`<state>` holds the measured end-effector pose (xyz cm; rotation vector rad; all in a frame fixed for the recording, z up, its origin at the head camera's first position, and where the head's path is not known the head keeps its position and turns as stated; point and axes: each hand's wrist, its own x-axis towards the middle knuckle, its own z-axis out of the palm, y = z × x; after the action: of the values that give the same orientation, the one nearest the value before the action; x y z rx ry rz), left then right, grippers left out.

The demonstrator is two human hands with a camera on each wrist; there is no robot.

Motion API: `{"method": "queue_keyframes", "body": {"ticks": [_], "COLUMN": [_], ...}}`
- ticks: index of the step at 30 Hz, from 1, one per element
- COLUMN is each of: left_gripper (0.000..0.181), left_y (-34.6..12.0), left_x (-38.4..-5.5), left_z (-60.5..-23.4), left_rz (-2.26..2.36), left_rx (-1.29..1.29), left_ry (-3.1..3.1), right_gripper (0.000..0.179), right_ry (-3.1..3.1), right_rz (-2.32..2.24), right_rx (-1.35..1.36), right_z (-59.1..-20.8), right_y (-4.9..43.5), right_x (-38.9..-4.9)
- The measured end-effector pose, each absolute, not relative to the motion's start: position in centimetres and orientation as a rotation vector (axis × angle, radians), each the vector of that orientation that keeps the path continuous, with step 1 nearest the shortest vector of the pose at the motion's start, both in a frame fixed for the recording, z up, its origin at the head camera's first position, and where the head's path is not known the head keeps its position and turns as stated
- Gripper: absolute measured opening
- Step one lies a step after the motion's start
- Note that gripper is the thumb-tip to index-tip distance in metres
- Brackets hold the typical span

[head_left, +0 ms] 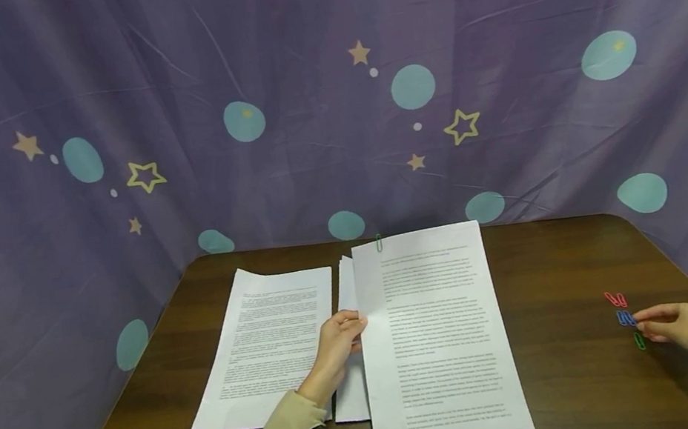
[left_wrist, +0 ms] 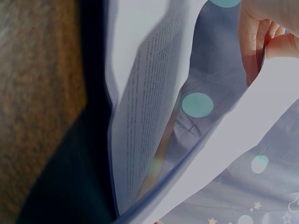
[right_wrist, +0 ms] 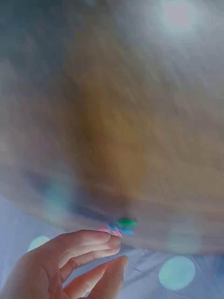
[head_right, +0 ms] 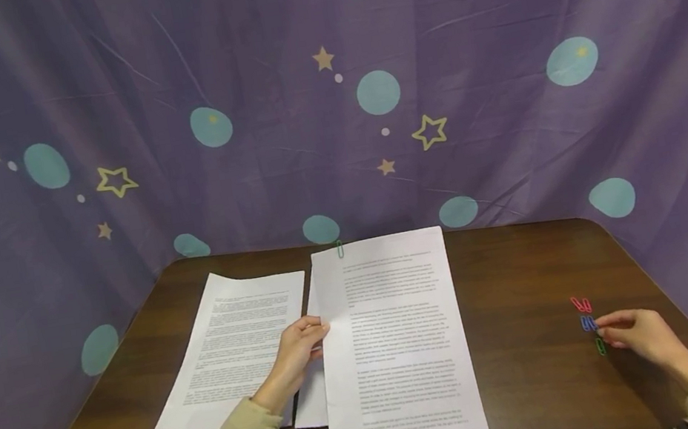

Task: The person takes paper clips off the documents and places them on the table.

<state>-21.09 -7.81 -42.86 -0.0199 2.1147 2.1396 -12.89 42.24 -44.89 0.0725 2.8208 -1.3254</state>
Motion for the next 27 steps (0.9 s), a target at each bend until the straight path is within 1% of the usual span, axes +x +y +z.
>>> {"method": "queue_keyframes", "body": {"ticks": [6, 12, 16, 20, 27], "left_gripper": [0.02, 0.02, 0.019, 0.017, 0.018], "left_y": [-7.9, -7.9, -7.9, -7.7, -7.5], "left_x": [-21.1, -21.3, -21.1, -20.2, -19.8], "left_z": [-42.8, -42.9, -42.5, -41.0, -40.7], "left_rz": [2.143, 2.148, 2.15, 2.149, 2.156], "left_rx": [-0.013, -0.036, -0.025, -0.015, -0.01], "left_ry": [2.123, 2.102, 2.085, 2.085, 2.086], "right_gripper": [0.035, 0.036, 0.033, 0.029, 0.028], "right_ry": [2.899, 2.944, 2.946, 2.932, 2.92], "right_rz": [-1.301, -1.332, -1.372, -1.431, -1.495], "right_rx": [-0.047, -0.106, -0.144, -0.236, -0.337], "right_z": [-43.1, -41.2, -40.0, -39.1, -37.5], "right_y": [40.4, 38.0, 36.1, 34.3, 30.9], "right_x": [-14.3, -16.0, -17.2, -18.1, -19.1]}}
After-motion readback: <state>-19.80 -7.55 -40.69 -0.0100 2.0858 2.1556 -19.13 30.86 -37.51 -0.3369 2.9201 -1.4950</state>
